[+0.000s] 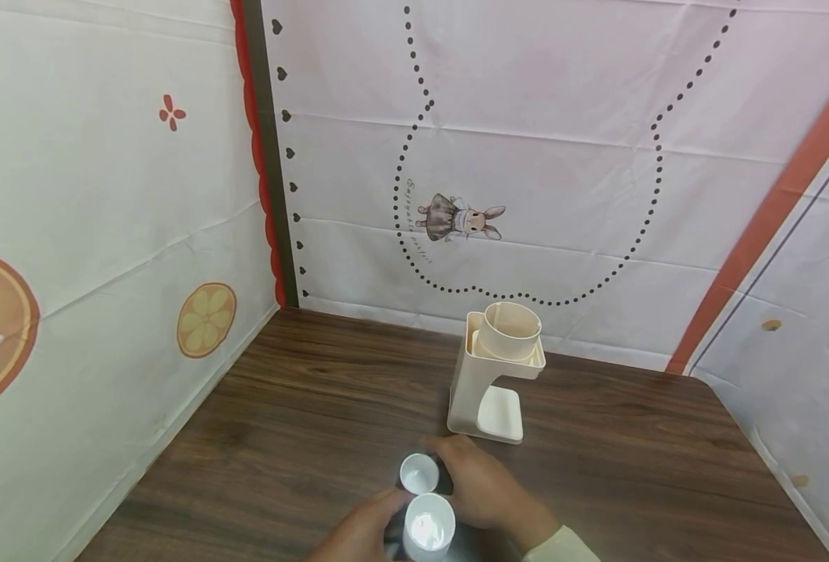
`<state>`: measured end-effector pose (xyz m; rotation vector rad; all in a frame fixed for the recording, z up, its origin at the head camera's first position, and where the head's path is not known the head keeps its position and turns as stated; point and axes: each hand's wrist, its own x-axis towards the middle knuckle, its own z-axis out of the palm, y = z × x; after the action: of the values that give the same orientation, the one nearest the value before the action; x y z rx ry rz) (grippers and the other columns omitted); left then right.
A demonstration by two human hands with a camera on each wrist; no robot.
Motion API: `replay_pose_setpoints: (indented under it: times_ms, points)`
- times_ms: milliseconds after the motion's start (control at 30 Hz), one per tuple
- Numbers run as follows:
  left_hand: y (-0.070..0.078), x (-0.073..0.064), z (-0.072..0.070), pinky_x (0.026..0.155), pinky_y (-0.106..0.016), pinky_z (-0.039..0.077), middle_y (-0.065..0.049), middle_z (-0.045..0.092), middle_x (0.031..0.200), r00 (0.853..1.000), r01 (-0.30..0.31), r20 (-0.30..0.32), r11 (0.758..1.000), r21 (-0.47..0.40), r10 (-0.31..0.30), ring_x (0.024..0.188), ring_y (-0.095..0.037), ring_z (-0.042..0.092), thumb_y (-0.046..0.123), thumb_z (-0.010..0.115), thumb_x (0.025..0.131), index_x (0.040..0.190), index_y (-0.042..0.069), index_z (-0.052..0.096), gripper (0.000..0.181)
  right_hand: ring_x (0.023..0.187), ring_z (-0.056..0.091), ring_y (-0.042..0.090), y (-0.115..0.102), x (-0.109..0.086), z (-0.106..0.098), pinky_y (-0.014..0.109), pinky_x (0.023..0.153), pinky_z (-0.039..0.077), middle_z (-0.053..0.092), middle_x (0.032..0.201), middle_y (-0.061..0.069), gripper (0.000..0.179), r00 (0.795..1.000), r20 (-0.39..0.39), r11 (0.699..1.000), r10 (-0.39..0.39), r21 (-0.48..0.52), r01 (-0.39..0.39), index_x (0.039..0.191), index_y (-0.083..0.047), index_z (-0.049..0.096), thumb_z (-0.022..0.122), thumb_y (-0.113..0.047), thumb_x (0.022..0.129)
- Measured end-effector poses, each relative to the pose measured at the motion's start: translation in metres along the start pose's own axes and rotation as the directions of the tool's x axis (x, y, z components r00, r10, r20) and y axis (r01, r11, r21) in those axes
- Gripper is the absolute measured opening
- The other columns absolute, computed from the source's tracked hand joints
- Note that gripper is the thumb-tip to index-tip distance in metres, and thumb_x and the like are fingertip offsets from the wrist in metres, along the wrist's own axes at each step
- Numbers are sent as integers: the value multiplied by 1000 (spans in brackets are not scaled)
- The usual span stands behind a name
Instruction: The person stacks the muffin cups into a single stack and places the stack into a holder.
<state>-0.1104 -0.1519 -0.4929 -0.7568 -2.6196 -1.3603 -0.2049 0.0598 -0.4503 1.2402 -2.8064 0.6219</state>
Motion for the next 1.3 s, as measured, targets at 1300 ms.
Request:
replay_pose_setpoints:
  times_ms: [1300]
  points:
    - [2, -1, -2, 83, -28, 52, 17, 57, 106, 1000, 18, 2, 1000, 26, -18, 96, -1, 56, 32, 97, 68, 120, 15, 68, 63, 121, 59, 21, 2, 0, -13, 42, 95, 52, 62, 136, 0, 69, 992, -122, 998, -31, -60, 24, 142, -16, 56, 82, -42, 84]
